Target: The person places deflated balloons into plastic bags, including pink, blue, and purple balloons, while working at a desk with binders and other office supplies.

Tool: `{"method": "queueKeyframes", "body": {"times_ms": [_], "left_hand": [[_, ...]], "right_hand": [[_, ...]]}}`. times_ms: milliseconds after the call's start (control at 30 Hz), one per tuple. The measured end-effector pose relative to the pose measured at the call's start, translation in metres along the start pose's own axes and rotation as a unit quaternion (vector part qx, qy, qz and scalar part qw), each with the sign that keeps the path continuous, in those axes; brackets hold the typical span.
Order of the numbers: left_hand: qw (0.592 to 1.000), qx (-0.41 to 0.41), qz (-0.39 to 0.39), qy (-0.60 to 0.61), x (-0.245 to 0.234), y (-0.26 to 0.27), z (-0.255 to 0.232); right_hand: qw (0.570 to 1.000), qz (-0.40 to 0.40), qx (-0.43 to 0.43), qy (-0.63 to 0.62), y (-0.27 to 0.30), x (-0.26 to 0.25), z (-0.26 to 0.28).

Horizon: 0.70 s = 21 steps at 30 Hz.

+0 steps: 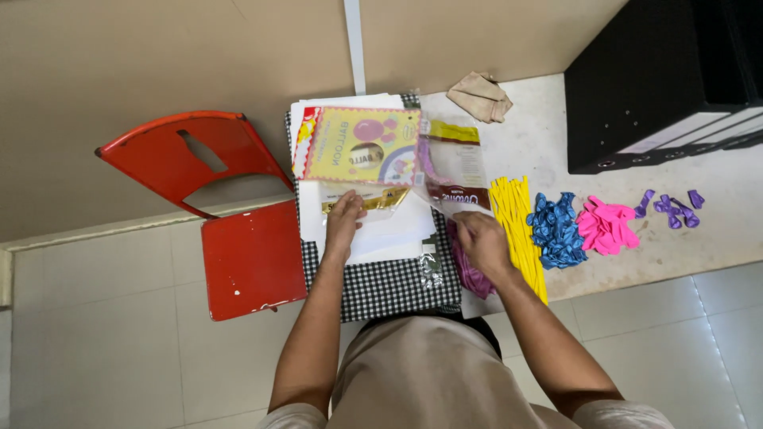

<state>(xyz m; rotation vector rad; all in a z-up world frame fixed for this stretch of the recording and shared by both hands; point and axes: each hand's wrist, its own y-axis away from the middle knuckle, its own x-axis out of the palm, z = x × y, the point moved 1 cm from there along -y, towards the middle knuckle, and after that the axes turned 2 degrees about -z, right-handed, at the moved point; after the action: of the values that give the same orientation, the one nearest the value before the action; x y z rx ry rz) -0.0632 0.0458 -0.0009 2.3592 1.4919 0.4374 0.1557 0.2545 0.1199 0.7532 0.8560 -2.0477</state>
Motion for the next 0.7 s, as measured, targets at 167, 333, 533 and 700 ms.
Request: {"method": "queueKeyframes", "body": {"times_ms": [167, 333, 533, 700], "left_hand": [[0.999, 0.011, -0.01, 0.042, 0.016, 0.019, 0.003], [0.997, -0.003, 0.053, 0.055, 0.06, 0.048, 0.032], [0.964, -0.031, 0.231, 0.13, 0.111, 0.098, 0.033], [0.854, -0.054, 0.406, 0.32, 0.114, 0.111, 0.015]], "right_hand": [[0.987, -0.04, 0.08, -0.137, 0.017, -0.061, -0.019], [0.884, -0.056, 0.168, -0.432, 0.031, -0.12, -0.061], [0.769, -0.039, 0.18, -0.612, 0.047, -0.138, -0.09], [0.906, -0.119, 0.265, -0.307, 0.06, -0.156, -0.116]]}}
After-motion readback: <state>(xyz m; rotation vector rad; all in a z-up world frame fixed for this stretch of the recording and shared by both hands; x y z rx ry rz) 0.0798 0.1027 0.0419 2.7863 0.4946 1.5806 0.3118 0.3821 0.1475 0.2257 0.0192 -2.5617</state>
